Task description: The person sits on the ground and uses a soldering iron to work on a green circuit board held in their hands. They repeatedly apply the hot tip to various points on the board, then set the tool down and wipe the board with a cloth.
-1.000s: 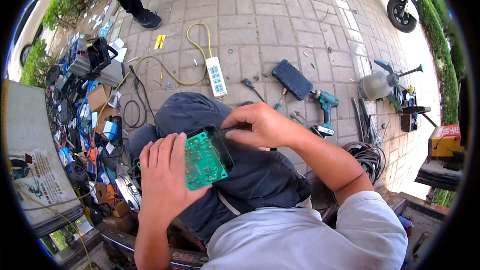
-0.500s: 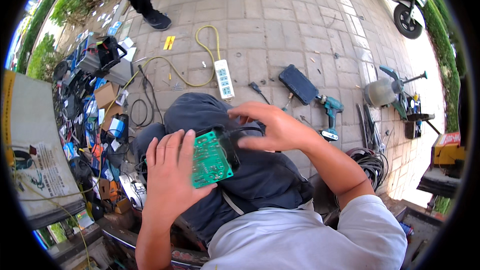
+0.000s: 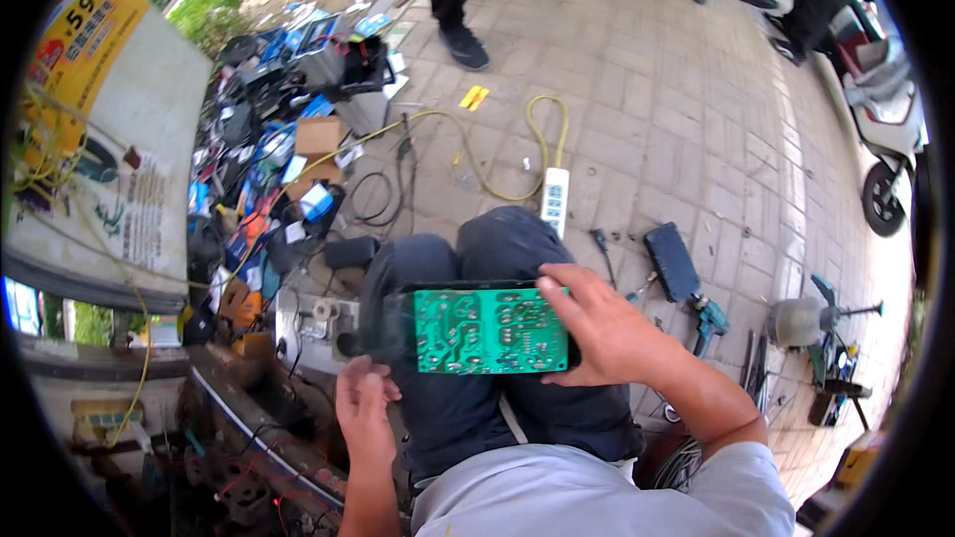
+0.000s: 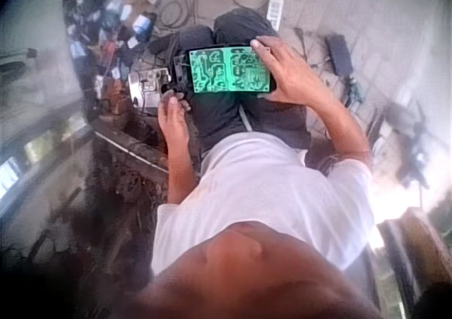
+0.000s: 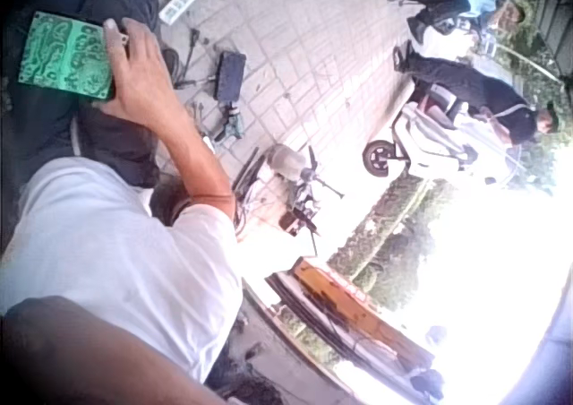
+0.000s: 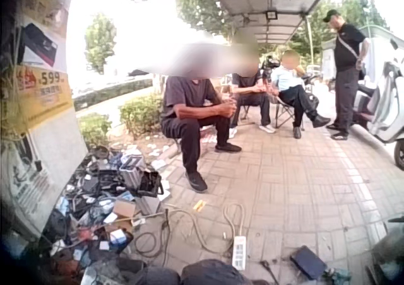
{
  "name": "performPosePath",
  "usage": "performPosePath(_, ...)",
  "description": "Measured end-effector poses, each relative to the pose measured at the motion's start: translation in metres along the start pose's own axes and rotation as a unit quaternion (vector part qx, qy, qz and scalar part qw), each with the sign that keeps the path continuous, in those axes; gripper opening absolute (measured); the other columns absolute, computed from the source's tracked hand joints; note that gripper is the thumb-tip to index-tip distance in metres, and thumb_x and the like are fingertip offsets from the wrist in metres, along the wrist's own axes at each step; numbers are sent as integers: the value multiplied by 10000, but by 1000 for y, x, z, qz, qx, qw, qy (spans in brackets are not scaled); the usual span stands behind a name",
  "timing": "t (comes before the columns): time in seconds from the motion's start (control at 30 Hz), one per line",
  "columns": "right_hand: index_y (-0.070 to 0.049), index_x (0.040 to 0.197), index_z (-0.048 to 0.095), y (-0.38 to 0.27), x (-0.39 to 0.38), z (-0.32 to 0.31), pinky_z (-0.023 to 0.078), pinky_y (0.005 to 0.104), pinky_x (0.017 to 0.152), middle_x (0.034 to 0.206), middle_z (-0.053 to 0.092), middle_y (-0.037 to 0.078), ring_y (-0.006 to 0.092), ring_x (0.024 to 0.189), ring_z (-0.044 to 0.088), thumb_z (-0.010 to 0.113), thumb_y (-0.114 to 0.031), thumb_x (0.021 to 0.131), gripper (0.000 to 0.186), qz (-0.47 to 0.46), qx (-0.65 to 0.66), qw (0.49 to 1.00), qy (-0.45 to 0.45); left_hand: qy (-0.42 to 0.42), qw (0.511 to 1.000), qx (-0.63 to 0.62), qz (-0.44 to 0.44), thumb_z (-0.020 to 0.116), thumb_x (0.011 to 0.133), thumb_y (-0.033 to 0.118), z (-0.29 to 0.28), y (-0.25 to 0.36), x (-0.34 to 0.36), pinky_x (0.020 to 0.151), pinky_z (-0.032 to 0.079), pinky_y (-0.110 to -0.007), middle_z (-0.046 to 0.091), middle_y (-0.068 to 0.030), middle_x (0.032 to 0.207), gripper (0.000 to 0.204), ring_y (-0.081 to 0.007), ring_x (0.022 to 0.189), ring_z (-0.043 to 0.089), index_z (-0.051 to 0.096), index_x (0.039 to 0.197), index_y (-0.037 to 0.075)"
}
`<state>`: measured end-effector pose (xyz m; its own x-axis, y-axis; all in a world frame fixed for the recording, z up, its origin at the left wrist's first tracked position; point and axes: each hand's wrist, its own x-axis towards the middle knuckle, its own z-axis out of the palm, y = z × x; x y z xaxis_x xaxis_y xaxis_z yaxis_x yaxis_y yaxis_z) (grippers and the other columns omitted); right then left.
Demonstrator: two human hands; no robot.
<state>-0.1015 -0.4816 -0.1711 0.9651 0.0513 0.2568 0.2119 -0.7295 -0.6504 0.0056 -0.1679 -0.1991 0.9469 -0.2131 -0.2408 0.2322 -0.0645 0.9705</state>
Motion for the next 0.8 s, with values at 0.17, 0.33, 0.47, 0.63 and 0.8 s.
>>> performPosePath(0.17,-39,1481,276,2,16,-4,464,451,950,1308,432,239,421,1161,491,823,-222,589,1062,-5,-4,999,35,-62,958,-269,-81,484,992,300,1,-6,31,788,497,-345,614,-143,1136,395,-216,889,596,523,1235,-9)
performPosePath(0.33,-40,1484,257,43,18,-18,451,464,985,1341,432,255,430,1212,463,857,-285,571,1120,35,-43,988,143,-143,958,-237,-76,426,1013,333,50,43,77,905,459,-350,585,-149,1240,477,-204,975,578,477,1346,-5)
performPosePath(0.47,-39,1499,217,88,11,-38,394,455,1055,1394,410,266,438,1270,415,865,-304,586,1151,164,-32,971,170,-112,979,-130,112,422,1017,288,64,57,101,909,456,-345,607,-149,1193,432,-199,978,581,493,1325,-6)
performPosePath(0.63,-51,1495,238,175,-1,-13,386,465,1059,1387,422,253,426,1266,421,866,-311,577,1143,271,-79,933,222,-93,961,-200,169,434,1009,247,72,66,124,846,451,-327,621,-124,1079,385,-184,926,563,523,1280,-10)
performPosePath(0.8,-30,1468,290,254,-8,58,403,453,1050,1336,450,253,411,1241,449,861,-328,583,1095,309,-102,913,245,-151,956,-140,208,431,1004,265,97,90,158,794,440,-316,604,-102,995,385,-173,861,541,545,1247,-11)
